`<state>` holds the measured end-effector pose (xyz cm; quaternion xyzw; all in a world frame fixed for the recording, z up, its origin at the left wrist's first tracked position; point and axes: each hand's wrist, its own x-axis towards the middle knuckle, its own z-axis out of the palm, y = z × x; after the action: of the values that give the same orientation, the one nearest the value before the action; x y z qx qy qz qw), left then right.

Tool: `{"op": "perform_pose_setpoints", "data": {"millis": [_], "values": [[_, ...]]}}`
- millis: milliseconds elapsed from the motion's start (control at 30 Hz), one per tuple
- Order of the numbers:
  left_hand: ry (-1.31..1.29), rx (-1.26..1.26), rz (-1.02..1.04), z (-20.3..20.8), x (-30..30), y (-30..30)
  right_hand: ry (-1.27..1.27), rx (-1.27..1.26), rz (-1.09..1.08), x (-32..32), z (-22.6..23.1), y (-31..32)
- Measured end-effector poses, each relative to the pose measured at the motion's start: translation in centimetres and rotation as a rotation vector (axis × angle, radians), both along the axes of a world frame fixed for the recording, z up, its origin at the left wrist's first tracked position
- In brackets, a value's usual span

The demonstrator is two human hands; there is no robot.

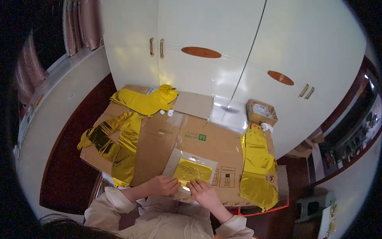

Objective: Folding gold foil pouches and applying labels to them on a flat surface.

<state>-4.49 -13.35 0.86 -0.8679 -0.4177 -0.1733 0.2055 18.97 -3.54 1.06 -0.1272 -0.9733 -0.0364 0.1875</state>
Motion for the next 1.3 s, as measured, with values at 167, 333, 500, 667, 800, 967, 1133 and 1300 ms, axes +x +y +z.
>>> {"op": "perform_pose_setpoints", "data": {"millis": [167, 333, 500, 667, 800, 967, 1133, 1300], "values": [[-0.090, -0.057, 0.028, 2.7, -0.8, 1.3, -0.003, -0.004, -0.145, 0.0, 2.1, -0.1], [-0.420, -0.194, 0.320, 2.4, -7.7, 8.6, 0.002, 0.004, -0.167, -0.2, 6.6, 2.0], [-0.336, -0.187, 0.799, 2.3, -17.8, 18.4, -0.046, -0.107, -0.240, -0.9, 10.4, 4.0], [-0.290, -0.178, 0.925, -2.2, -21.4, 22.4, -0.059, -0.189, -0.256, -1.9, 10.0, 5.6], [-0.445, -0.080, 0.828, -1.8, -20.5, 21.5, -0.056, -0.223, -0.254, -2.4, 10.1, 6.2], [-0.521, 0.075, 0.226, 11.5, -8.4, 10.1, -0.039, -0.262, -0.310, -2.4, 10.3, 5.9], [-0.118, 0.001, -0.013, 13.5, -1.6, 5.1, 0.001, -0.245, -0.273, -3.5, 9.5, 5.1], [0.082, -0.117, 0.181, 10.8, 0.7, 5.1, 0.014, -0.230, -0.315, -4.1, 8.7, 3.7]]}}
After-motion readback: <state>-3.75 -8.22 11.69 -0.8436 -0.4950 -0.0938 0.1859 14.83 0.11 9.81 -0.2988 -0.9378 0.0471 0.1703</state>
